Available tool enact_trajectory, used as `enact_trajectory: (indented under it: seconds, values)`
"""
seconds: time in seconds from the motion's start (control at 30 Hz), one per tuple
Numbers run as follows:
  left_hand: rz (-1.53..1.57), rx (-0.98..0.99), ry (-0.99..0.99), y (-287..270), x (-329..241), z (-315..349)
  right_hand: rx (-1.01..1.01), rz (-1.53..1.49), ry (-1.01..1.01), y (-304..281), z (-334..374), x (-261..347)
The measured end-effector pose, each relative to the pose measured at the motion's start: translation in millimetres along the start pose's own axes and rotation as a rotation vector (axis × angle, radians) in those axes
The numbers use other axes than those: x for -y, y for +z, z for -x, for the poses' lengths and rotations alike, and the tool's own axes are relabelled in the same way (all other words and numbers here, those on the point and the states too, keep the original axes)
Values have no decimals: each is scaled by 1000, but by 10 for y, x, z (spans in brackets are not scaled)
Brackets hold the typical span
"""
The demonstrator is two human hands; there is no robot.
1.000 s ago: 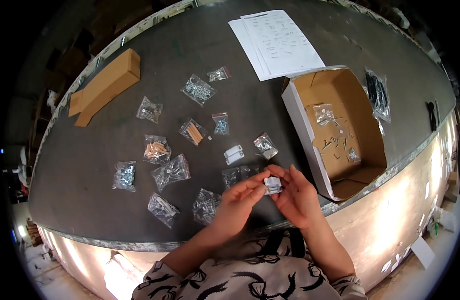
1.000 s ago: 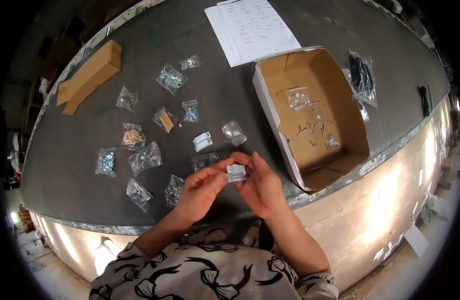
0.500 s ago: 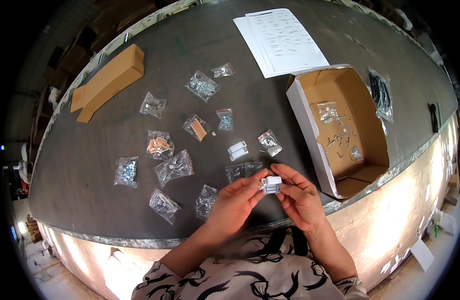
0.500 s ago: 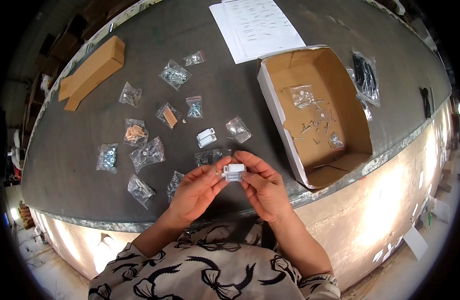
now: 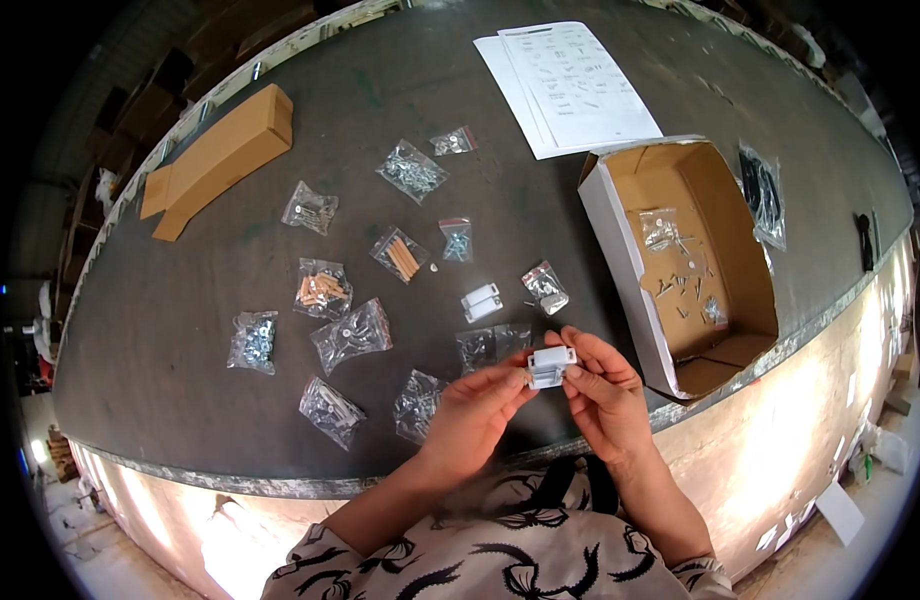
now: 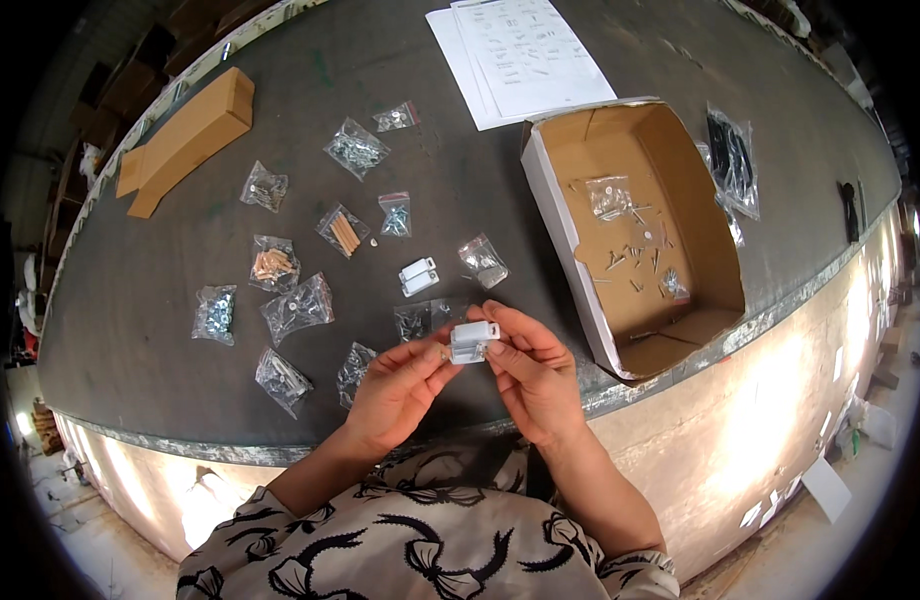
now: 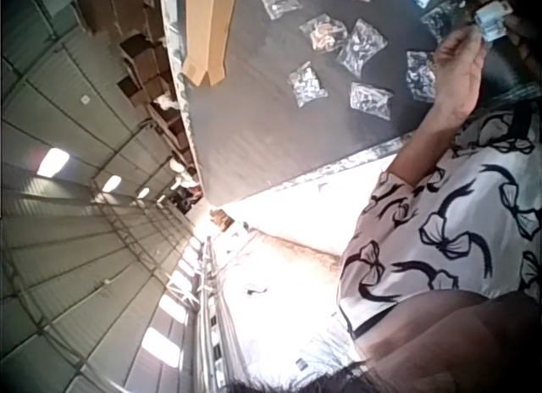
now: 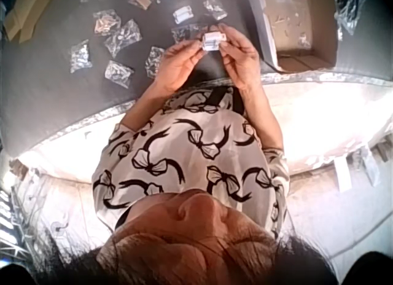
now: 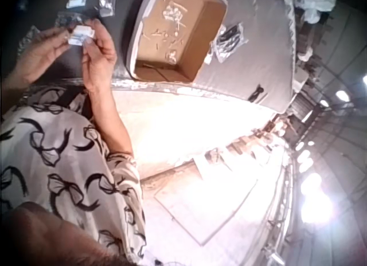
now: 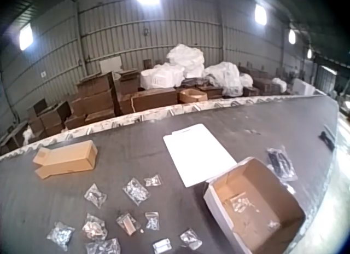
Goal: Sorting and inspecting various metal hardware components such as screws, pins, and plastic brackets from a box and bags on a work table.
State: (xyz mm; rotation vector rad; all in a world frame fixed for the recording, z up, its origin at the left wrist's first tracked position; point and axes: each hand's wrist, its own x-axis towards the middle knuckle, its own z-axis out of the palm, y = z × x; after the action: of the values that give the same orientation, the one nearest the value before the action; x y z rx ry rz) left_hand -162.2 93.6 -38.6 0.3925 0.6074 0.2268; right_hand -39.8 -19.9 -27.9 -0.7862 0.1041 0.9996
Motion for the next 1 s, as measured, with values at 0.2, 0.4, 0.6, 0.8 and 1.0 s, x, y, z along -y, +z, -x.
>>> enact_trajectory:
  seconds: [0.2, 0.4, 0.6, 0.8, 1.0]
  values:
    - [-55, 24, 23, -32, 10, 3, 92, -11, -101, -150, -17, -64]
    - [-46, 26, -19, -16, 20, -12, 95, -20, -80, -174, -20, -39]
    - [-40, 26, -53, -18, 73, -87, 51, -86, -15, -225, -12, -7]
    - [-284, 69, 50, -25, 136, -107, 33, -62, -12, -259, 5, -19]
    - [-333, 33, 22, -76, 278, -159, -25, 10, -2, -407, 60, -53]
